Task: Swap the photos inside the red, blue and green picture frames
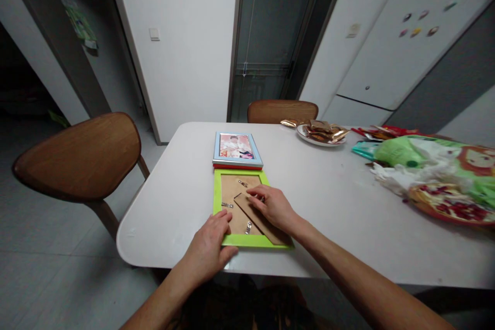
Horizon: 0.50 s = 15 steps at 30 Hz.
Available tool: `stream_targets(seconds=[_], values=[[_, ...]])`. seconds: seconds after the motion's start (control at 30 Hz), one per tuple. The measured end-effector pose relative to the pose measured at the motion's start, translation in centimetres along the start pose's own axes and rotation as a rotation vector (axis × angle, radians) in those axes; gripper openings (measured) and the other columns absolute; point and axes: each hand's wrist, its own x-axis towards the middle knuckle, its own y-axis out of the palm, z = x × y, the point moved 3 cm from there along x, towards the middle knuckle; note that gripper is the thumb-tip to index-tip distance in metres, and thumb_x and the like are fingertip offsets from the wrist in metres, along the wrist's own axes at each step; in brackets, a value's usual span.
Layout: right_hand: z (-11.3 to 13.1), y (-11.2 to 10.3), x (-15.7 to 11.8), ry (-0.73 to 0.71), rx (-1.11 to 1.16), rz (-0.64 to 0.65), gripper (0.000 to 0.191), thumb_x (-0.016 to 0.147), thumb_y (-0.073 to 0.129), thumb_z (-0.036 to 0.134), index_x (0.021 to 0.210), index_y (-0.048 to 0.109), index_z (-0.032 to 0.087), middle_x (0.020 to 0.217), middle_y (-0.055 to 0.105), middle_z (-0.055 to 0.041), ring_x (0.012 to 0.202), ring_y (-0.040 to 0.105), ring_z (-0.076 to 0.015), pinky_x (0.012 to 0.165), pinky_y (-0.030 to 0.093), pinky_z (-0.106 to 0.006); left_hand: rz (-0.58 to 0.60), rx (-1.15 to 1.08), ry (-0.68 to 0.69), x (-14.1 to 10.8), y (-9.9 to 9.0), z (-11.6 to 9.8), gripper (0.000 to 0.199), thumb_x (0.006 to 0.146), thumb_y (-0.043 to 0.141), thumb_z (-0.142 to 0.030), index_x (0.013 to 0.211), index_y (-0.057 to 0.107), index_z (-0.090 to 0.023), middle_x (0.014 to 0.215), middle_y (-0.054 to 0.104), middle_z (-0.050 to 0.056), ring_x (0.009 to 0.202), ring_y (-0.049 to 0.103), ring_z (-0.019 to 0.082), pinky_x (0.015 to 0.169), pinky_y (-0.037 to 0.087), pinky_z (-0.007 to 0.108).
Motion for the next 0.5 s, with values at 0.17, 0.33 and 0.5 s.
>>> stream_targets(seconds=[0.17,0.33,0.5], values=[[-1.6,1.3,3.6,0.194,-0.196,-0.027,0.021,0.076,0.046,0.026,0.075,0.065,0.019,0.074,0.066,-0.0039,0.066,0.057,-0.0132,0.06,0.036,-0.021,-0.034,-0.002,-0.01,-0.1,0.1,0.3,0.048,0.064,0.058,-0.018,0.11,0.044,-0.015,0.122,0.046,0.012,0.118,0.034,0.022,0.098,0.03,0.04],[-2.4,1.8,5.0,0.246,-0.324,-0.057,0.021,0.075,0.046,0.025,0.076,0.065,0.018,0.076,0.066,-0.0056,0.068,0.057,-0.014,0.06,0.036,-0.022,-0.042,0.027,-0.006,-0.2,0.1,0.2,0.039,0.065,0.057,-0.019,0.103,0.048,-0.014,0.122,0.046,0.012,0.118,0.035,0.021,0.099,0.029,0.039],[-3.0,2.4,5.7,0.23,-0.356,-0.09,0.023,0.076,0.044,0.026,0.083,0.065,0.019,0.082,0.066,-0.0059,0.075,0.058,-0.0162,0.063,0.037,-0.023,-0.022,0.048,0.018,-0.3,0.2,0.2,0.035,0.065,0.057,-0.02,0.099,0.049,-0.015,0.123,0.045,0.011,0.119,0.033,0.021,0.1,0.027,0.039]])
